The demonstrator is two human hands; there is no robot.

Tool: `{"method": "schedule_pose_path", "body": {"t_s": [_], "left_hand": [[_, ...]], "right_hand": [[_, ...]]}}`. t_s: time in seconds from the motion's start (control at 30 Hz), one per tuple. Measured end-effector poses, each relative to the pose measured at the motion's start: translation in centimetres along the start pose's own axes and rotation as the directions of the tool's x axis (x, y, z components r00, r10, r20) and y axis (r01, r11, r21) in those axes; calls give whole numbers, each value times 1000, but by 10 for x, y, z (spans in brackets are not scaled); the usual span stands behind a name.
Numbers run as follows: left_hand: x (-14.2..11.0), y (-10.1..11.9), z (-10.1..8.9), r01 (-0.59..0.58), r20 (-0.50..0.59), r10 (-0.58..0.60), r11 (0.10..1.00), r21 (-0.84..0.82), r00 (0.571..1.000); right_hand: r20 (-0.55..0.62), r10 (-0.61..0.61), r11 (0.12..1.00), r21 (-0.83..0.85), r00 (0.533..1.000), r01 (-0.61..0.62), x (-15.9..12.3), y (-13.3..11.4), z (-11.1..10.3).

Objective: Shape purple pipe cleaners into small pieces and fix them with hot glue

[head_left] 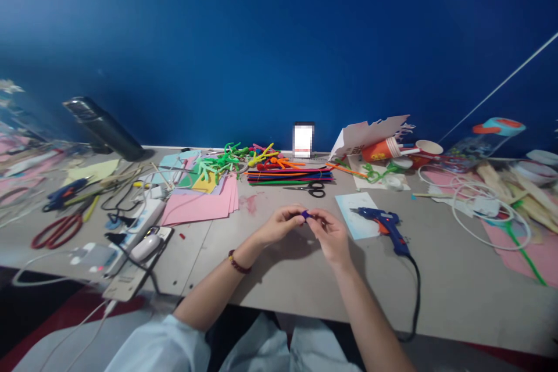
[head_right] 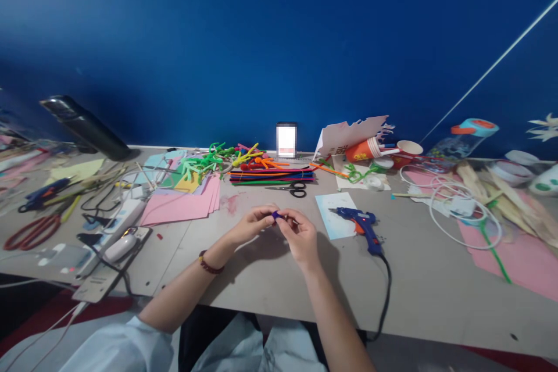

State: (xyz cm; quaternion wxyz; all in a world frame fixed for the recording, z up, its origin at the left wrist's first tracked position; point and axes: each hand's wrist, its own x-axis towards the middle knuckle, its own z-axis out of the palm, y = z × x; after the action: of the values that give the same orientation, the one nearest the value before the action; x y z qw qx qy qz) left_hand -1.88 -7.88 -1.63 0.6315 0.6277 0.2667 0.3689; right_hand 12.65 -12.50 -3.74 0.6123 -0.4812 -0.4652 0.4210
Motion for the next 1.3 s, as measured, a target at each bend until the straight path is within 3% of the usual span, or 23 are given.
{"method": "schedule_pose_path", "body": {"t_s": [0.4,0.77,0.97,1.07,1.2,1.3], "left_hand": [[1,-11,0,174,-10,-180,966,-189,984],[-1,-17,4,180,26,-182,924,-338,983],[0,-15,6,183,19,-190,908,-377,982],[0,-17,5,193,18,-202,902,-387,979],[2,-24,3,187,-4,-205,899,-396,979],[3,-27,2,203,-25,-233,890,-409,972]], "right_hand": [[-15,19,999,49,1000,-19,-1,-3,2],[42,121,972,197,992,-127,0,5,-1],[-29,146,955,264,989,-133,1,4,1],[-137,151,934,345,979,-96,3,0,0],[-339,198,897,441,920,-31,9,0,-6],[-365,268,880,470,892,-72,12,3,-10]]}}
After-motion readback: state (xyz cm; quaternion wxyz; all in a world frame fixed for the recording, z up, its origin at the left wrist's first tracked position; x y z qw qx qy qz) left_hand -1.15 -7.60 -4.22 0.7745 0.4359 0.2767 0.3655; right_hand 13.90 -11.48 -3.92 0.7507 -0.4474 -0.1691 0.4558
